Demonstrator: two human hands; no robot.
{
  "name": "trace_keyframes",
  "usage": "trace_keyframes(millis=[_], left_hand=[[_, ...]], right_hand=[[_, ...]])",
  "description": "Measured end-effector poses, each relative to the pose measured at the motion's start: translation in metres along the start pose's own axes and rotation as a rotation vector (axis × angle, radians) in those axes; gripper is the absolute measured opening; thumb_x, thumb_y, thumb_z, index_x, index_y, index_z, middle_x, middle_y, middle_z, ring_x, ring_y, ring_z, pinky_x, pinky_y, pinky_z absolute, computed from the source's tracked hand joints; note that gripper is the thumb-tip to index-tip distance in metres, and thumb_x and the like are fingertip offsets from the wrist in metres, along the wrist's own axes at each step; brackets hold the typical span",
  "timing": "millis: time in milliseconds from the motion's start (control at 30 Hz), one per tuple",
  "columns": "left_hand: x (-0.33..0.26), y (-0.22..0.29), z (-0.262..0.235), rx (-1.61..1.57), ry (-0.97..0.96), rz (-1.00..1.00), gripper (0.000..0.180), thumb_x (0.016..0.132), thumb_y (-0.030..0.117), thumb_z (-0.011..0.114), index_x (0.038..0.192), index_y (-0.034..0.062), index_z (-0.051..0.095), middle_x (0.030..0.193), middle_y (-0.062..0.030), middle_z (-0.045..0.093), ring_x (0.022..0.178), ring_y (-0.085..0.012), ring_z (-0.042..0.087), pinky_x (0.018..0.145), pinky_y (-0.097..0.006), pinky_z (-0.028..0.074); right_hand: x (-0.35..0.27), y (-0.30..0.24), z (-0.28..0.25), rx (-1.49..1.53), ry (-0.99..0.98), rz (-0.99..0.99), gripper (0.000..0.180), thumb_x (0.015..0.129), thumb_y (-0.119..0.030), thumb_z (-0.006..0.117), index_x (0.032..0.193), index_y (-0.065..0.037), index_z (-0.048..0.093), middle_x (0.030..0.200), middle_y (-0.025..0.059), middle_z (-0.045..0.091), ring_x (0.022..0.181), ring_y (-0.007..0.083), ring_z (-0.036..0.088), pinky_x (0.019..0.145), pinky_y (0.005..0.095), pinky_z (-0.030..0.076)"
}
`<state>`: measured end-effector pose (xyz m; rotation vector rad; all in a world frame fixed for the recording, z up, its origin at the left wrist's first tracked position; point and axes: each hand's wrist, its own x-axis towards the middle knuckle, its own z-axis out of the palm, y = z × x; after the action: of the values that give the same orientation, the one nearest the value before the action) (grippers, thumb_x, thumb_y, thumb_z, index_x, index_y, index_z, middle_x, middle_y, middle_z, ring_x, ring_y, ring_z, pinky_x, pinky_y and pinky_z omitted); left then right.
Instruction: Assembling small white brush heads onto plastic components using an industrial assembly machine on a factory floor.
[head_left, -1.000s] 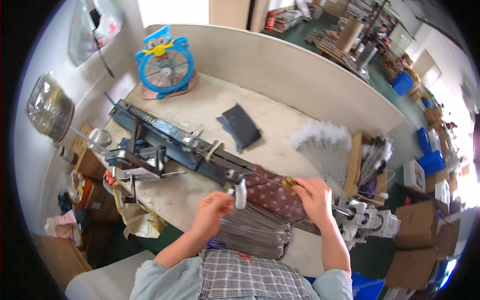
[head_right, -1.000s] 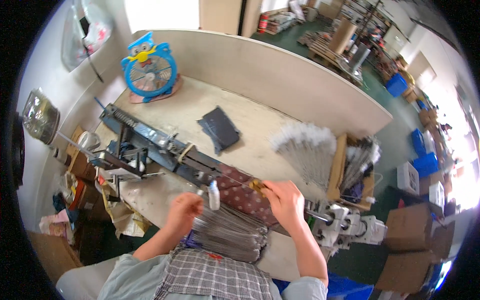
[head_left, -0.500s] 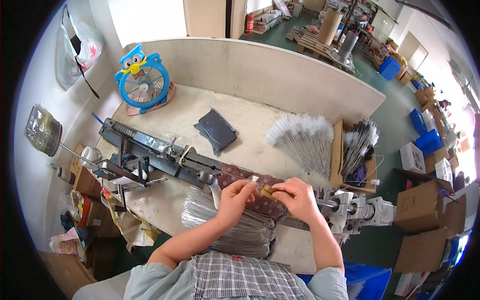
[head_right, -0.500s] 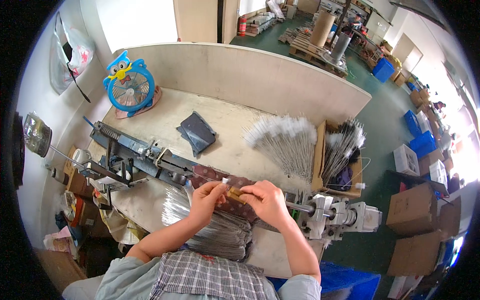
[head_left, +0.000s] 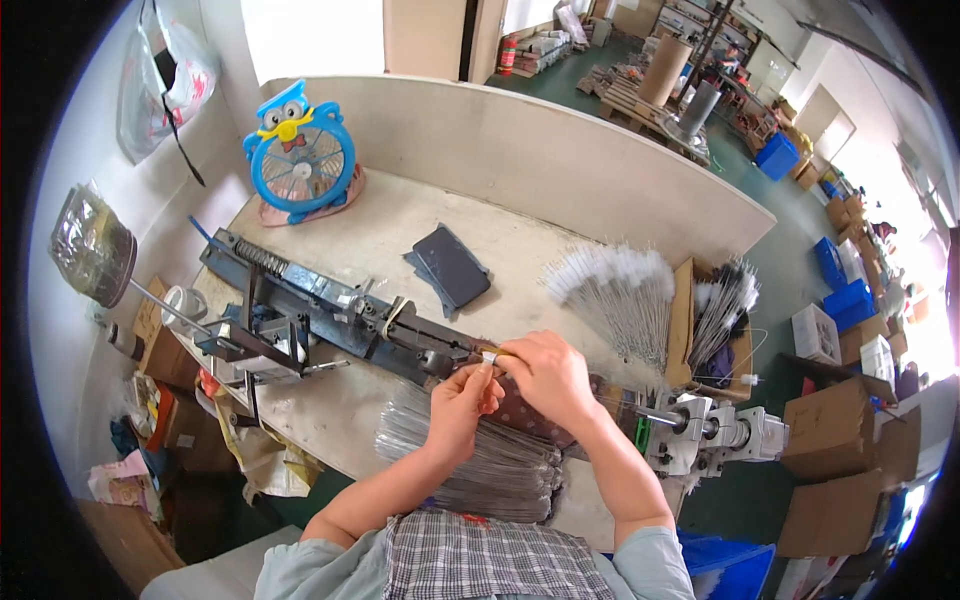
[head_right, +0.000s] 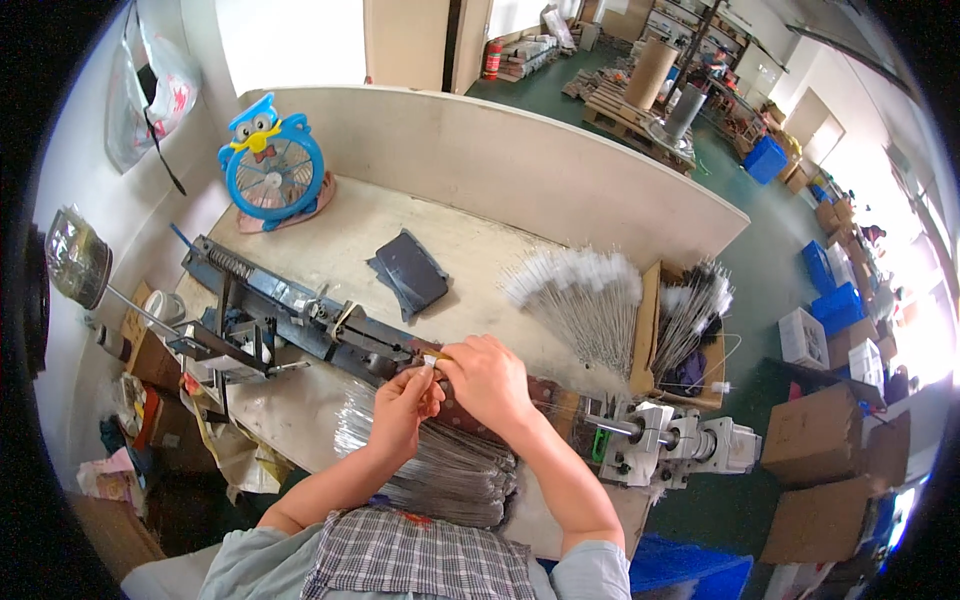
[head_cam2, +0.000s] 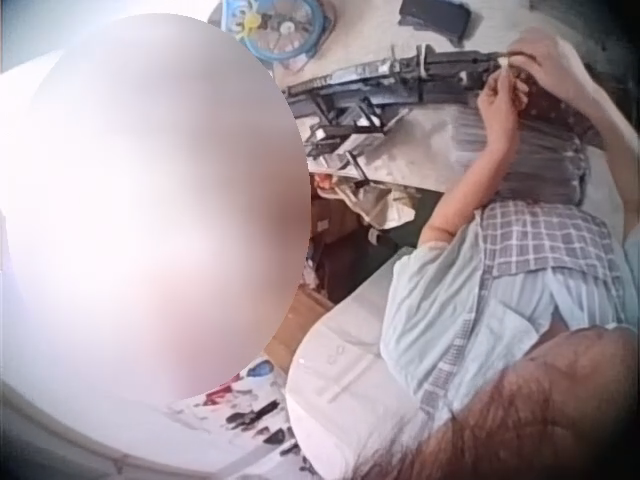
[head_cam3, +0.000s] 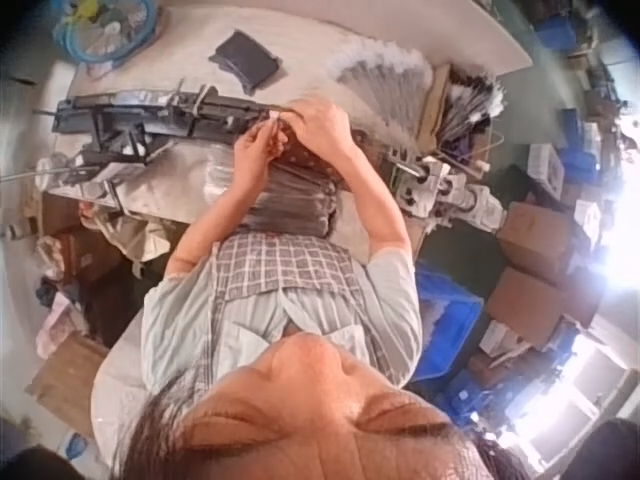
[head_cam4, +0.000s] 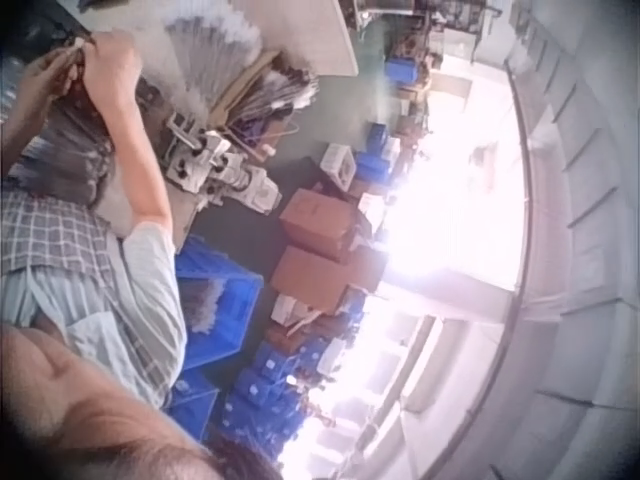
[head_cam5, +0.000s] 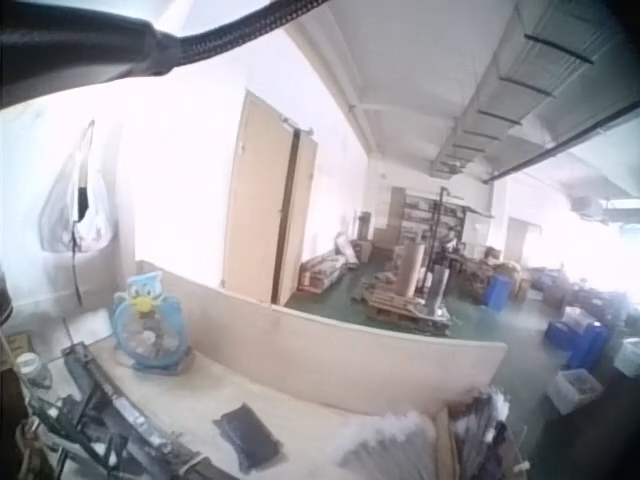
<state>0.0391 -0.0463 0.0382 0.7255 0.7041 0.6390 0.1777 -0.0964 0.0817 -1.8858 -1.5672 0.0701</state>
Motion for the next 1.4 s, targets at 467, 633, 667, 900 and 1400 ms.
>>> trace_keyframes(millis=[467, 633, 667, 900, 1400], left_hand=[[-0.003, 0.006, 0.007, -0.088, 0.003, -0.073, 0.039, 0.099, 0.040, 0.036, 0.105, 0.0070, 0.056, 0.096, -0.0061, 0.065, 0.090, -0.0162, 0.061, 0.079, -0.031, 0.045], [-0.007, 0.004, 0.013, -0.247, 0.052, -0.006, 0.027, 0.097, 0.031, 0.044, 0.098, 0.0067, 0.055, 0.090, -0.0041, 0.064, 0.087, -0.0165, 0.061, 0.078, -0.033, 0.047], [-0.007, 0.005, 0.015, -0.257, 0.084, -0.001, 0.024, 0.096, 0.029, 0.046, 0.096, 0.0067, 0.055, 0.089, -0.0039, 0.063, 0.085, -0.0165, 0.062, 0.077, -0.033, 0.048], [-0.002, -0.007, 0.008, -0.228, 0.033, 0.078, 0.010, 0.090, 0.016, 0.056, 0.090, 0.0061, 0.057, 0.086, -0.0041, 0.062, 0.080, -0.0145, 0.061, 0.073, -0.029, 0.049], [-0.002, 0.000, 0.009, -0.232, 0.041, 0.054, 0.006, 0.088, 0.008, 0.057, 0.091, 0.0028, 0.057, 0.090, -0.0054, 0.062, 0.081, -0.0145, 0.062, 0.074, -0.029, 0.050]], right_hand=[[-0.009, -0.014, 0.002, -0.004, 0.081, -0.003, 0.022, 0.076, -0.021, 0.068, 0.092, -0.006, 0.068, 0.085, 0.0062, 0.065, 0.088, 0.0251, 0.059, 0.077, 0.0384, 0.046], [-0.009, -0.026, 0.011, -0.132, 0.179, -0.033, 0.029, 0.067, -0.021, 0.074, 0.093, -0.009, 0.068, 0.094, 0.0022, 0.064, 0.097, 0.0236, 0.055, 0.081, 0.0377, 0.043], [-0.010, -0.026, 0.010, -0.159, 0.210, -0.033, 0.028, 0.067, -0.021, 0.074, 0.093, -0.010, 0.068, 0.095, 0.0013, 0.064, 0.098, 0.0228, 0.055, 0.081, 0.0375, 0.042], [-0.020, -0.012, 0.008, -0.149, 0.259, -0.156, 0.025, 0.068, -0.018, 0.073, 0.092, -0.016, 0.071, 0.096, -0.0006, 0.063, 0.102, 0.0242, 0.054, 0.083, 0.0389, 0.043], [-0.019, -0.015, 0.000, -0.136, 0.159, -0.168, 0.022, 0.071, -0.017, 0.072, 0.093, -0.015, 0.070, 0.096, 0.0013, 0.063, 0.101, 0.0246, 0.054, 0.081, 0.0379, 0.044]])
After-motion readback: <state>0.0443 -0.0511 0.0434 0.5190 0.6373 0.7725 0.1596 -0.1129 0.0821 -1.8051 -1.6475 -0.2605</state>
